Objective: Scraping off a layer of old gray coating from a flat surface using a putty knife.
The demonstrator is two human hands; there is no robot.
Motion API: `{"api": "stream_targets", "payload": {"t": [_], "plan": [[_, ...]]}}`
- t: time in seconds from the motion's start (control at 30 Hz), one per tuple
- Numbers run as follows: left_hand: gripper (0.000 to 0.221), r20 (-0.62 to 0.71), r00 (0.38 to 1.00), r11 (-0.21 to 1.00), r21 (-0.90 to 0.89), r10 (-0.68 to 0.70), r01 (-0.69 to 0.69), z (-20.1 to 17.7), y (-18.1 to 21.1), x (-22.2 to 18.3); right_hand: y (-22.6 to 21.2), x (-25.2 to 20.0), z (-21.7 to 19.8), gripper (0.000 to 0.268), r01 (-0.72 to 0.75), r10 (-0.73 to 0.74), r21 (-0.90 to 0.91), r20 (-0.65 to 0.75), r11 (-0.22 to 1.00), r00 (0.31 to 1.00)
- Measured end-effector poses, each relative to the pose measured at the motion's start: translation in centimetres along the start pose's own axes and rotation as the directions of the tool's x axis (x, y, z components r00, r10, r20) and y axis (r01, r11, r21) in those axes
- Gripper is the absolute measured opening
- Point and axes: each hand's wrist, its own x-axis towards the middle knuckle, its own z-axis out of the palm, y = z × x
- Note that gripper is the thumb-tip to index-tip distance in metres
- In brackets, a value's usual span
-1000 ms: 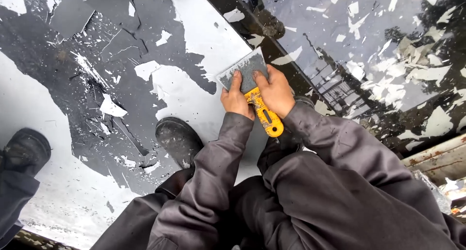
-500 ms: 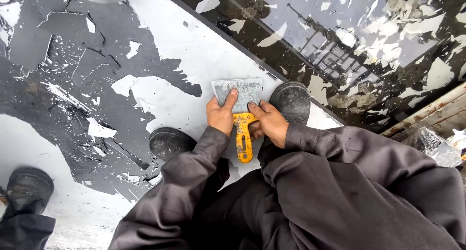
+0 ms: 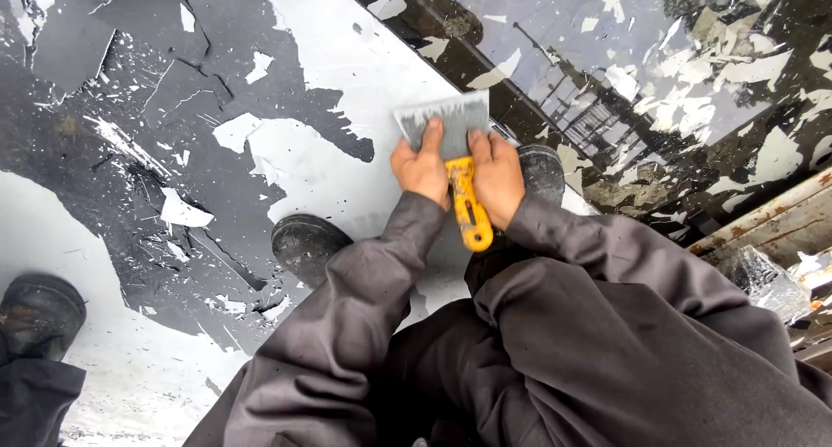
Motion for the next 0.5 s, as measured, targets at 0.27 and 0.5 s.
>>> {"api": "stream_targets", "payload": {"t": [0.27, 0.5], "plan": [[0.03, 0.175, 0.975, 0.986, 0.071, 0.14, -0.154, 0.1, 5.9, 0.2, -4.6, -1.2, 0.1, 0.033, -0.121, 0.086, 0.175, 0.195, 0.977, 0.977], [0.029, 0.321, 0.94, 0.946, 0.323, -0.115, 0.005, -4.6, 3.4, -0.2, -2.6, -3.8, -1.1, 0.041, -0.528, 0.473, 0.059, 0.369, 0.847, 0.8]]}}
